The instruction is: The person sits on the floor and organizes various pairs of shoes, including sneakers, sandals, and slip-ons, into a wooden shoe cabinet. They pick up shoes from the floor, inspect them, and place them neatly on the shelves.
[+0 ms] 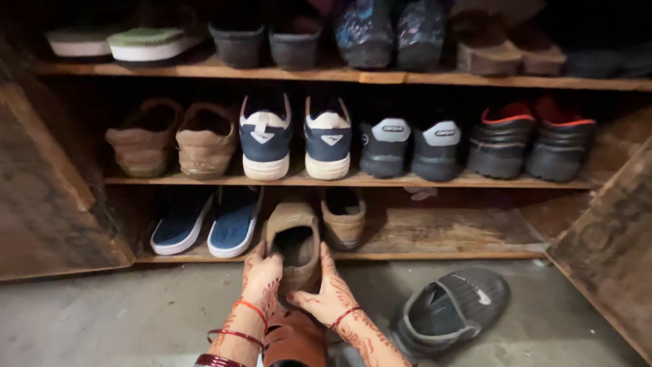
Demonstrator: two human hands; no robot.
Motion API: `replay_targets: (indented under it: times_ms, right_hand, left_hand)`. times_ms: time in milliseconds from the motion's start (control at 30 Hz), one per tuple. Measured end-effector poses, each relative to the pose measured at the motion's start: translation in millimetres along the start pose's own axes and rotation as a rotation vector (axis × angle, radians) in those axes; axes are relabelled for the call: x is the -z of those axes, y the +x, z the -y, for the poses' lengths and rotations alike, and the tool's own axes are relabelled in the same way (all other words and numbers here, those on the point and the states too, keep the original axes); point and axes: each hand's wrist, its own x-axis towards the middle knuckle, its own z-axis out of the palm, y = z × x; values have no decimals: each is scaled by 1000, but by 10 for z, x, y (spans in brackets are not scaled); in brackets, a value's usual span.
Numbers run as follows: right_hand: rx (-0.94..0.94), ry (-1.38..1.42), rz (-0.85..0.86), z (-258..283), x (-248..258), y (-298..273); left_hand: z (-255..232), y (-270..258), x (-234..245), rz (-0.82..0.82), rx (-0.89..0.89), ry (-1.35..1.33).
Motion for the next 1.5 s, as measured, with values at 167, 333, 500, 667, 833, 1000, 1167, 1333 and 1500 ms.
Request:
replay_targets:
  times_ms: [167, 333, 500, 667, 833, 1000, 1167, 1333, 1500]
  right_hand:
    - [-92, -156, -136, -163, -213, 150]
    - [-155, -220, -222, -315, -331, 339]
    - [102, -292, -240, -474, -302, 424]
    - [136, -361, -520, -417, 28, 320]
    - [191, -416, -539, -478, 314, 637]
    - [193, -419, -376, -734, 417, 826]
    - [-57, -479, -326, -769, 398, 879]
    - [-9, -449, -346, -693, 412, 797]
    - [119, -423, -374, -623, 375, 716]
  left_hand:
    - [-167, -215, 181, 119, -118, -77]
    - [-254, -409, 312, 241, -476, 108]
    - [-257, -380, 281, 223, -520, 227]
    - [-392, -409, 169, 197, -363, 370]
    - [-384, -237, -10, 155, -325, 454]
    - [-350, -21, -167, 89, -395, 407]
    - [-449, 63, -270, 130, -207, 424]
    - [-275, 97, -291, 67, -372, 353]
    - [-260, 95, -377, 61, -372, 318]
